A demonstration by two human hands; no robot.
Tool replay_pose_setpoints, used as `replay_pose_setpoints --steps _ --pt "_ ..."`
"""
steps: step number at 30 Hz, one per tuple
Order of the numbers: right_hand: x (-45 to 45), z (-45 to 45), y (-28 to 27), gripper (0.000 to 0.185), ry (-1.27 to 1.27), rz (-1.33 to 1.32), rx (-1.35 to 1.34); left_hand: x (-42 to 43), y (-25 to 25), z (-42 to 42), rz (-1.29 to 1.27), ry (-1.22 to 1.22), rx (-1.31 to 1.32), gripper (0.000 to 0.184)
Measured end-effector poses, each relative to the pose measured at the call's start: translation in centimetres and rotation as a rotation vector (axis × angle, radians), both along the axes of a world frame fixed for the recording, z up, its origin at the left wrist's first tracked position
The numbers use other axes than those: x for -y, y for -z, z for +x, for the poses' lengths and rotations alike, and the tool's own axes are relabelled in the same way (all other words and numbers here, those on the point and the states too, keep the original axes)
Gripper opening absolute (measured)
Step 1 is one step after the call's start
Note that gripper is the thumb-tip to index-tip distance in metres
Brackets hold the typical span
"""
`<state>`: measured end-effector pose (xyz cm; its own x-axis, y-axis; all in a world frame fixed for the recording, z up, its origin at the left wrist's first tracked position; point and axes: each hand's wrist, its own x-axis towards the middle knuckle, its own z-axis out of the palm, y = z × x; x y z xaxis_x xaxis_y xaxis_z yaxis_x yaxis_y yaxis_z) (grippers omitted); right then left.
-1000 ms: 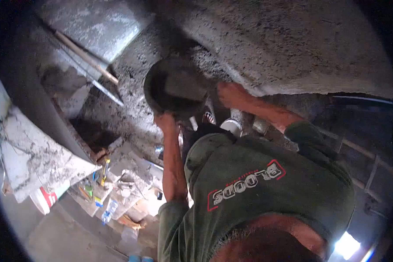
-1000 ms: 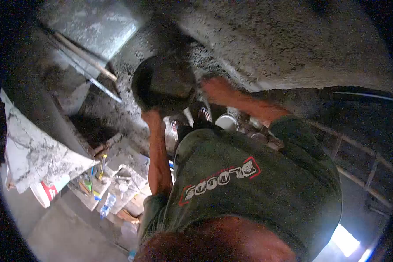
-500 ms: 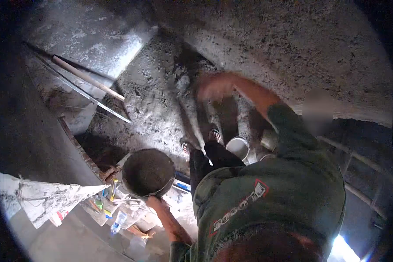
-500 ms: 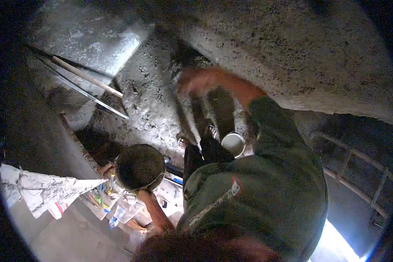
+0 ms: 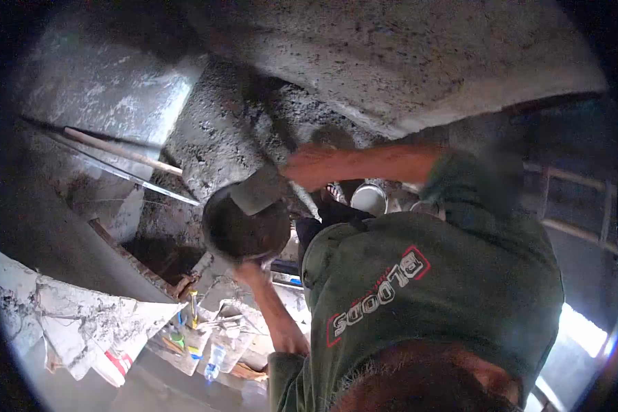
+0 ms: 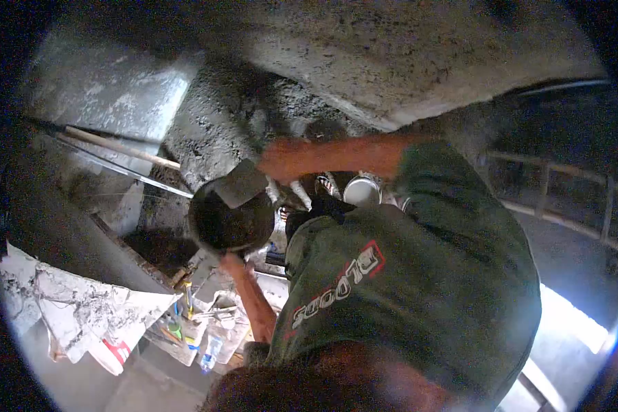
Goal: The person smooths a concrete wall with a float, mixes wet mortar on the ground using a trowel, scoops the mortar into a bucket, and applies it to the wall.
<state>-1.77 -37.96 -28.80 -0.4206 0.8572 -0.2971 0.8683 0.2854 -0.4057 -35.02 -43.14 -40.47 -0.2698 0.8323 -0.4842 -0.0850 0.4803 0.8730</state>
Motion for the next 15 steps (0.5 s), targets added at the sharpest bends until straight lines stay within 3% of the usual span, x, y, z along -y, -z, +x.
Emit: replay_pose_setpoints --steps 1,2,3,5,6,7,9,10,12,13,15 --pt "-0.7 -1.2 1.5 0.023 -0.031 0.070 0.125 -0.7 0.5 0.9 0.096 0.112 0.019 0.034" --pt "-1.0 -1.9 2.4 0.022 -0.068 0.139 0.250 -1.5 0.2 2.1 0.218 0.216 -0.136 0.039" --pt "-0.9 -2.3 2.3 0.022 -0.058 0.137 0.249 -2.3 0.4 3.4 0.299 0.240 -0.113 0.040" --pt "-0.3 -2.8 1.2 0.018 -0.154 0.213 0.304 -2.9 -5.5 8.7 0.183 0.213 0.013 0.044" --pt "0.2 -3.0 0.3 0.018 -0.147 0.207 0.310 -3.4 -7.9 10.7 0.287 0.268 0.133 0.048" --pt "1.4 -3.0 -1.0 0.016 -0.136 0.136 0.334 -3.9 -5.7 10.7 0.457 0.359 0.135 0.052" --pt "3.4 -2.4 -2.6 0.017 -0.026 0.030 0.408 -3.8 -7.4 11.9 0.380 0.405 0.005 0.053" --pt "3.9 -1.5 -3.3 0.020 0.063 0.003 0.461 -4.2 -7.3 12.4 0.445 0.431 0.087 0.053" --pt "5.4 0.2 -8.0 0.029 0.149 0.145 0.488 -4.7 -5.5 12.7 0.448 0.500 0.134 0.053" --pt "6.1 2.3 -7.1 0.021 0.173 0.183 0.496 -5.0 -4.1 12.6 0.387 0.537 0.097 0.053" --pt "7.5 2.0 -4.4 0.014 0.189 0.193 0.451 -4.7 -5.5 13.2 0.531 0.630 0.056 0.055"
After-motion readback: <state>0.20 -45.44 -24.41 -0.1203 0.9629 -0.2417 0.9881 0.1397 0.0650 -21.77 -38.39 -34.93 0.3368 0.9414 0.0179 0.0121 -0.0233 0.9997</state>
